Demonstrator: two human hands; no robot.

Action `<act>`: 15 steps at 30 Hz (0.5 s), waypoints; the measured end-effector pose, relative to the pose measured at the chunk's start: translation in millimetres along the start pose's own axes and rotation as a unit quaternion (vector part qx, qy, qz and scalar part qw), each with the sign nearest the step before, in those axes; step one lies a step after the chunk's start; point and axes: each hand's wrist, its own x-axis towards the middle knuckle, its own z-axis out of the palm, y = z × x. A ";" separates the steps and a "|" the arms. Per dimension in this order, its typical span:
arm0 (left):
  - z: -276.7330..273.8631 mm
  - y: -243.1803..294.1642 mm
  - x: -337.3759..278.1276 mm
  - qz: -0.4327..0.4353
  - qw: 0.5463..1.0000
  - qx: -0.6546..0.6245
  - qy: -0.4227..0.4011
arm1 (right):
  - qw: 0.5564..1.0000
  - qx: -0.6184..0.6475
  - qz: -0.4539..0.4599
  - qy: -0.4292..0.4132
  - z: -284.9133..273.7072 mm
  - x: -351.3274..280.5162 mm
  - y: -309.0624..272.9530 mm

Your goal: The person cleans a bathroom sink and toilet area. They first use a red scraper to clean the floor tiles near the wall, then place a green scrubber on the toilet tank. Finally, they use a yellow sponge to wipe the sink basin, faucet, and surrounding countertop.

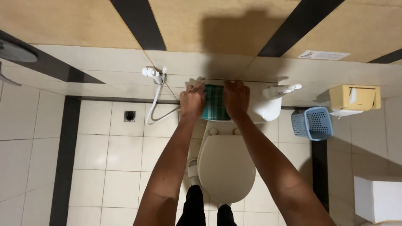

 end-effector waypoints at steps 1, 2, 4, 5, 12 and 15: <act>2.8 -0.7 0.2 -0.001 1.000 0.001 0.000 | 1.000 0.001 -0.001 0.000 -2.9 1.2 0.2; 5.5 -1.1 -0.4 -0.005 0.999 0.005 -0.036 | 0.999 0.044 0.019 -0.006 -6.2 1.8 0.2; 13.4 -4.3 -9.4 -0.010 0.997 0.009 -0.074 | 0.995 0.087 0.037 -0.014 -7.9 -5.4 0.4; 18.6 -6.1 -13.3 -0.025 0.992 0.023 -0.118 | 0.996 0.079 0.023 -0.022 -6.3 -9.6 2.6; -10.8 20.1 -43.3 -0.065 0.981 0.069 -0.171 | 0.992 0.093 -0.006 -0.084 -22.8 -46.0 7.4; -19.6 30.4 -56.8 -0.044 0.983 0.097 -0.147 | 0.990 0.094 -0.011 -0.102 -29.3 -62.6 13.8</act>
